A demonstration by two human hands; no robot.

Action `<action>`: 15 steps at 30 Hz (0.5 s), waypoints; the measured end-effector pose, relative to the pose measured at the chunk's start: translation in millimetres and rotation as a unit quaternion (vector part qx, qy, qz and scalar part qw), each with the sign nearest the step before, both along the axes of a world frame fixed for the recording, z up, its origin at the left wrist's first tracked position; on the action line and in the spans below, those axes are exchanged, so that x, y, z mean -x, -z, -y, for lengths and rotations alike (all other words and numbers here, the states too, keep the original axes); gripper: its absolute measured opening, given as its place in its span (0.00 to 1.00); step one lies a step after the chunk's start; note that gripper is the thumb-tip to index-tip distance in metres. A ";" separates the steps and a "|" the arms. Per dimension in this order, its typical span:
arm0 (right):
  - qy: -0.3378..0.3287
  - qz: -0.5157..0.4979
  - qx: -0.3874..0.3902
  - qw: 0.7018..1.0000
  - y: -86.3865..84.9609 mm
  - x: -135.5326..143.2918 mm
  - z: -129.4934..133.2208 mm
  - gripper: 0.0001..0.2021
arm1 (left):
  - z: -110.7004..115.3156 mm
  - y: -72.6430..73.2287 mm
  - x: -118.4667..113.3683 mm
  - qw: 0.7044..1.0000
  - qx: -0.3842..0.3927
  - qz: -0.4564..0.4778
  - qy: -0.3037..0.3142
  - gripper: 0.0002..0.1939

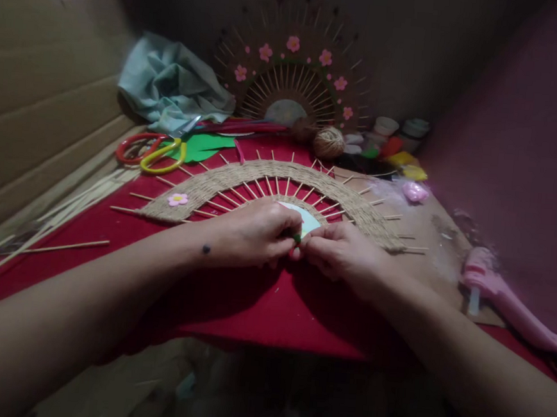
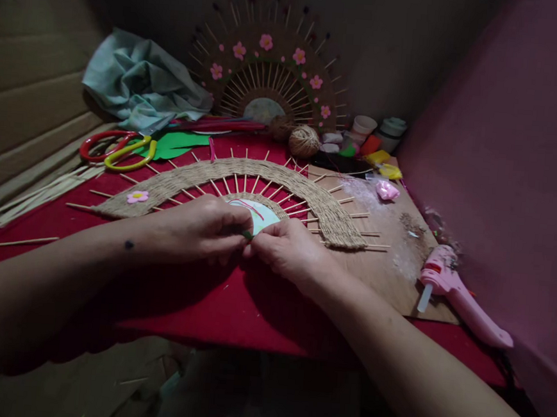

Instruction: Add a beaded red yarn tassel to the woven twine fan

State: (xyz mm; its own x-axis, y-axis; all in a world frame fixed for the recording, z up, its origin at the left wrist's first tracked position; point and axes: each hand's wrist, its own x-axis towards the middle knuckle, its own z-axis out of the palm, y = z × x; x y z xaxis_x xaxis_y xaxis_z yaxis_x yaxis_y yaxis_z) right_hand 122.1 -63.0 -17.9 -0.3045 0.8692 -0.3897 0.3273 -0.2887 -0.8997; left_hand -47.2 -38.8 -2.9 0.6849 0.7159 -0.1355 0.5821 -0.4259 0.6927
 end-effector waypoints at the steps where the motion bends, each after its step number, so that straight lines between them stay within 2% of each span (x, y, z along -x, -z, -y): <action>1: 0.008 -0.015 0.019 1.000 -0.3 0.9 -0.2 0.07 | 0.5 0.0 0.2 0.999 -0.037 -0.012 0.008 0.07; 10: 0.026 -0.106 0.094 0.990 3.2 -2.1 -3.5 0.07 | -1.8 4.5 4.9 0.974 -0.213 -0.037 0.068 0.08; 15: 0.031 -0.111 0.102 0.988 3.1 -2.6 -4.8 0.07 | -4.3 13.5 2.4 0.969 -0.239 -0.039 0.047 0.09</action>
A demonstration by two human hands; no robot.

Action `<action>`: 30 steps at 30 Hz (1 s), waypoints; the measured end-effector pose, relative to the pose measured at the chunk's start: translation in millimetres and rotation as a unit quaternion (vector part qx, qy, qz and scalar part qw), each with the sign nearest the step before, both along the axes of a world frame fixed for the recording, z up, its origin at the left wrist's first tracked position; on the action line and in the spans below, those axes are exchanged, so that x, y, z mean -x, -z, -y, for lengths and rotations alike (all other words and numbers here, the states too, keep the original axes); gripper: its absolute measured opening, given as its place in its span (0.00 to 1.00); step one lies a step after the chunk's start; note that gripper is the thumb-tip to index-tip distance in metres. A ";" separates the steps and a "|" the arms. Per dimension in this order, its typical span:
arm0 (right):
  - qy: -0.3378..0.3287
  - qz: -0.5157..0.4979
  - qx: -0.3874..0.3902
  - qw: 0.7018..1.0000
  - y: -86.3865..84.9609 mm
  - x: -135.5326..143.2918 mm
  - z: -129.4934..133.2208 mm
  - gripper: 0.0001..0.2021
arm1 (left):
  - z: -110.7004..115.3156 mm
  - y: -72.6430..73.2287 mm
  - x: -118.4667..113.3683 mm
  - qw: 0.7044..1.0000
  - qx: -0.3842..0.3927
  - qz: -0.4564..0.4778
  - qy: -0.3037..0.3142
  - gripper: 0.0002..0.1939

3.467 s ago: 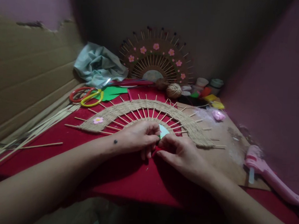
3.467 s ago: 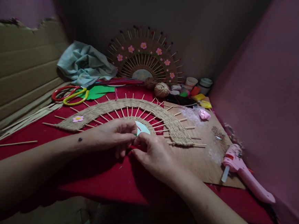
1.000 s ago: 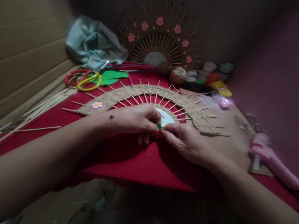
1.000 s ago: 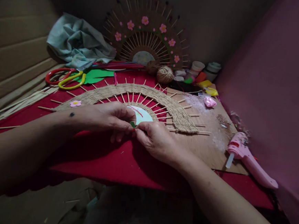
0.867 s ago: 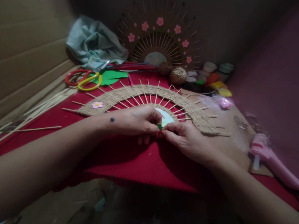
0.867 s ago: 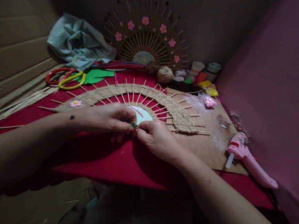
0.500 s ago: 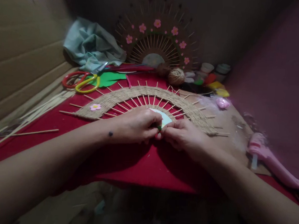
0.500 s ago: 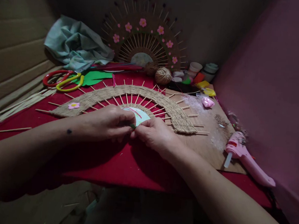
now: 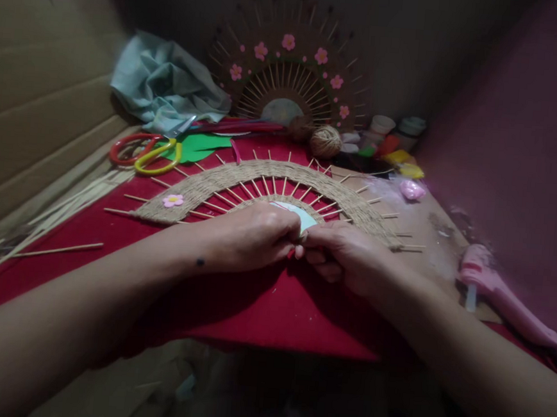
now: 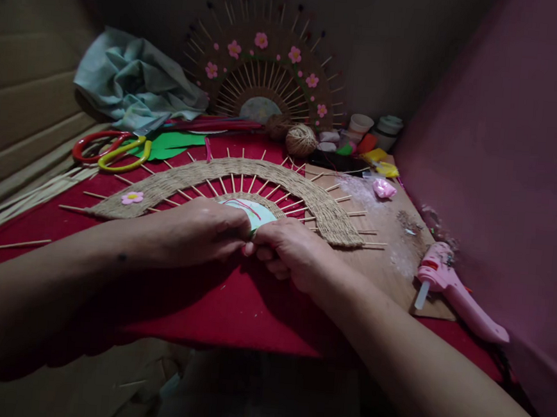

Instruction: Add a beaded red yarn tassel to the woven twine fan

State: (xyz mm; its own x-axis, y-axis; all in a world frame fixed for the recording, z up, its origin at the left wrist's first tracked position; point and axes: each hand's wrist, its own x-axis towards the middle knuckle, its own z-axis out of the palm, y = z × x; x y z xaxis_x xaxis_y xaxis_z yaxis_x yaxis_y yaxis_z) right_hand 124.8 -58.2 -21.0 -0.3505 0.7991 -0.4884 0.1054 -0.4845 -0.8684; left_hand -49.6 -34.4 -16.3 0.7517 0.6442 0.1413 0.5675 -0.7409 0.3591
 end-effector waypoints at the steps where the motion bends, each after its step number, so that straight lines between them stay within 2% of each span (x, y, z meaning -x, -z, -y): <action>1: -0.002 0.000 0.001 1.000 0.1 -0.2 -0.4 0.07 | -0.4 1.0 -0.3 1.000 0.003 -0.001 -0.003 0.09; 8: -0.018 -0.010 -0.009 1.000 1.6 -1.6 -1.3 0.08 | 0.6 -2.2 0.3 1.000 -0.001 0.014 -0.002 0.11; 13: -0.028 -0.015 -0.016 0.999 0.3 -2.2 1.5 0.08 | 3.1 -11.4 0.2 0.997 0.078 0.015 -0.007 0.08; 20: -0.026 -0.020 -0.039 0.999 0.8 -3.4 2.6 0.09 | 2.3 -15.9 0.7 0.990 0.140 0.021 -0.013 0.06; 27: -0.036 -0.015 -0.032 0.999 0.1 -3.1 3.6 0.09 | 0.9 -15.1 1.0 0.958 0.277 0.069 -0.010 0.09; 30: -0.034 -0.016 -0.037 0.999 0.5 -2.7 4.1 0.09 | -0.4 -14.8 0.9 0.952 0.298 0.074 -0.004 0.08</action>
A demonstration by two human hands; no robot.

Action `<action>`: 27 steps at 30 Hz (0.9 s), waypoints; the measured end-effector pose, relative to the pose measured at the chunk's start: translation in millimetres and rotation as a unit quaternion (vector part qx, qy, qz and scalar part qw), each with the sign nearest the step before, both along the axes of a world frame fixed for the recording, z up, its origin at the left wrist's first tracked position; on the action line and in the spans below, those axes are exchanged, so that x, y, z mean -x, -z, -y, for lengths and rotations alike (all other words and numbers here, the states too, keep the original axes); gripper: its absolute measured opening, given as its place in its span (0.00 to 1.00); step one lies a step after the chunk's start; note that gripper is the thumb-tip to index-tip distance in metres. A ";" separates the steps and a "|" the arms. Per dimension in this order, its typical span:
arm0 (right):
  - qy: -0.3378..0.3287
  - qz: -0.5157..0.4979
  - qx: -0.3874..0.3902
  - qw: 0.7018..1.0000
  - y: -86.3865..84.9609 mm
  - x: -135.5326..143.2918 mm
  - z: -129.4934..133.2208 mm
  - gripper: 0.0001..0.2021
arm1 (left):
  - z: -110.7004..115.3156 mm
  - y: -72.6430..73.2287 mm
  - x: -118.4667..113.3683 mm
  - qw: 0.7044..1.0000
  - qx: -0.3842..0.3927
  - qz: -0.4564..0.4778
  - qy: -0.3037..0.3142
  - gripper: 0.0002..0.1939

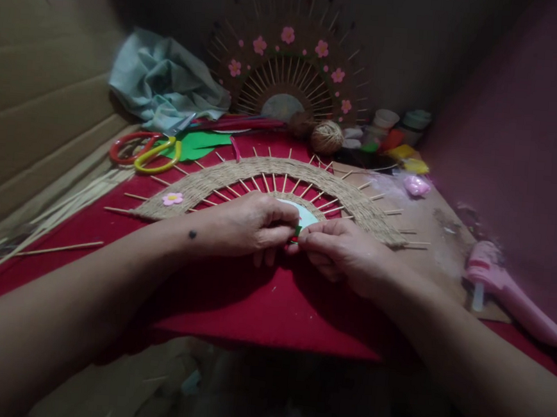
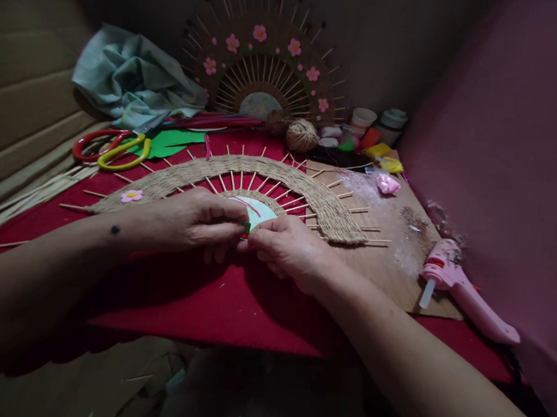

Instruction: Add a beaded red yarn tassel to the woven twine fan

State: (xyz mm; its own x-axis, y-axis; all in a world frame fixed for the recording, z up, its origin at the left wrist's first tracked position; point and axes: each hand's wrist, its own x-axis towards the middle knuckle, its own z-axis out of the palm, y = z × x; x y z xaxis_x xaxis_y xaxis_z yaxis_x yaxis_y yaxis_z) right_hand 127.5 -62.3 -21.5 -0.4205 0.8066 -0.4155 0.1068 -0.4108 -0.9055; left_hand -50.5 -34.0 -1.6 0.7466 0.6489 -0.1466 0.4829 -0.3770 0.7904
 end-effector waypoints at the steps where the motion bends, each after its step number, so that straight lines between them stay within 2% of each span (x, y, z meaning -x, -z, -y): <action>1: 0.000 0.001 0.001 1.000 -0.1 0.2 0.1 0.09 | -0.3 0.0 0.1 1.000 -0.002 0.001 0.002 0.08; 9: 0.004 0.010 0.004 1.000 -1.1 0.4 -0.4 0.08 | -1.1 -4.2 4.6 0.998 -0.027 -0.012 0.047 0.06; 14: 0.011 -0.004 0.001 1.000 0.5 0.0 -1.2 0.11 | 0.8 -5.8 5.0 0.979 -0.191 -0.043 0.047 0.06; 15: 0.010 -0.004 0.001 1.000 0.5 0.0 -1.5 0.11 | 0.8 -4.7 4.9 0.979 -0.193 -0.038 0.046 0.06; 19: 0.000 0.001 0.005 1.000 0.5 -0.6 -1.7 0.09 | -0.7 1.6 4.9 0.991 -0.122 -0.006 0.053 0.07; 21: 0.000 0.001 0.002 1.000 0.7 -0.9 -1.0 0.08 | -1.5 3.7 5.1 0.991 -0.119 0.004 0.056 0.07; 27: 0.029 0.020 -0.038 0.999 -0.5 1.6 2.3 0.07 | -2.4 2.6 3.9 0.996 -0.073 0.017 0.046 0.07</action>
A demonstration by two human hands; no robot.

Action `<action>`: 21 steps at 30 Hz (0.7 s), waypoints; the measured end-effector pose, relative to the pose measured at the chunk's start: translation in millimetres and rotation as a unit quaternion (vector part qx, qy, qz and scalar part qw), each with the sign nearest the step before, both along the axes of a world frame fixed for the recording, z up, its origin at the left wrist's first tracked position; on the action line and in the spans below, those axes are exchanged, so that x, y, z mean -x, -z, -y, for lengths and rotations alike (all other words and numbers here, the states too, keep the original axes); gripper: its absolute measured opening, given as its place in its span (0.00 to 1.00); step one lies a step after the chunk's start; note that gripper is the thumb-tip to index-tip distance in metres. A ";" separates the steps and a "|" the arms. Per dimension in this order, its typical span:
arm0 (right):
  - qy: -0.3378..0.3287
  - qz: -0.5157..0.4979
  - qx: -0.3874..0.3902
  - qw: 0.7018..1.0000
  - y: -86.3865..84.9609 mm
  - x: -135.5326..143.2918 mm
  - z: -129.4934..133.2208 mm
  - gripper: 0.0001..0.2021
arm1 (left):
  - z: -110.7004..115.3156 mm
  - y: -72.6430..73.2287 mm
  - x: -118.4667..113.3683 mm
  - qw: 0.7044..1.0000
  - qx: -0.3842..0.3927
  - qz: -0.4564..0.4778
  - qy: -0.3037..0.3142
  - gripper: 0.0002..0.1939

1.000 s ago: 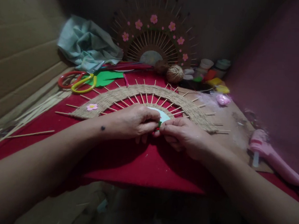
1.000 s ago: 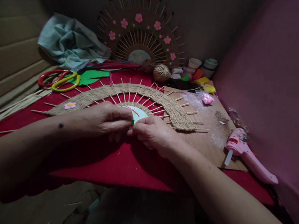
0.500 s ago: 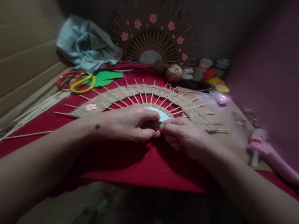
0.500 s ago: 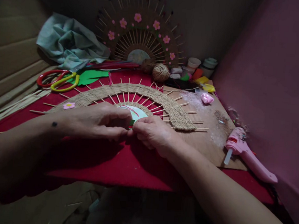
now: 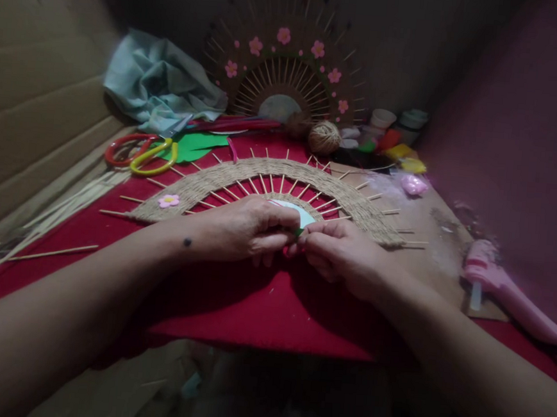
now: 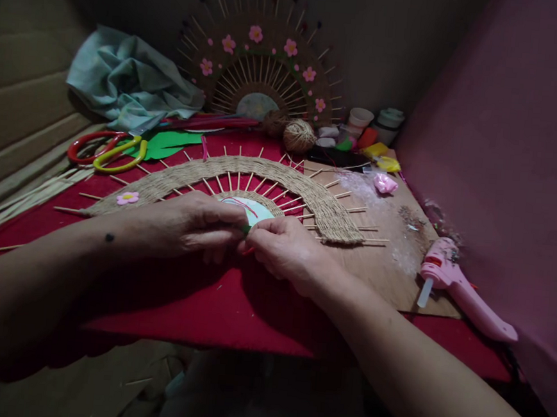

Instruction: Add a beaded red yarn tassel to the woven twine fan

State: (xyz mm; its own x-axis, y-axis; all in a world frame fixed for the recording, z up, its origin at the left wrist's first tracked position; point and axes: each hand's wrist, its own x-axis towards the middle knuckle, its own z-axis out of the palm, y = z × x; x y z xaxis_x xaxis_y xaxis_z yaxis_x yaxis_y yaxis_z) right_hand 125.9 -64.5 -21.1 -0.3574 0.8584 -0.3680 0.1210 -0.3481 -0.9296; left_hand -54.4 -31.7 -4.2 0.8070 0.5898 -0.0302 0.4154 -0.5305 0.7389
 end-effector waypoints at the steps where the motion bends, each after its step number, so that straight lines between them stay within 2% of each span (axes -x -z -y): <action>1: 0.007 0.012 -0.013 1.000 -0.1 0.5 0.2 0.06 | -0.1 -0.5 -0.2 1.000 0.010 0.004 -0.002 0.07; 6: 0.021 0.077 -0.109 0.991 2.3 0.9 0.6 0.02 | -0.4 -0.5 -0.3 0.998 0.059 0.019 -0.011 0.08; 11: 0.017 0.089 -0.230 0.969 8.1 -1.2 1.3 0.05 | -0.6 1.7 -1.0 0.995 0.089 0.043 -0.019 0.07; 16: 0.032 0.052 -0.241 0.969 12.0 -0.1 1.9 0.03 | 0.0 2.4 -2.1 0.991 0.109 0.061 -0.044 0.06; 21: 0.060 0.072 -0.278 0.956 15.9 1.2 1.7 0.01 | -0.2 6.7 -2.0 0.991 0.116 0.060 -0.038 0.06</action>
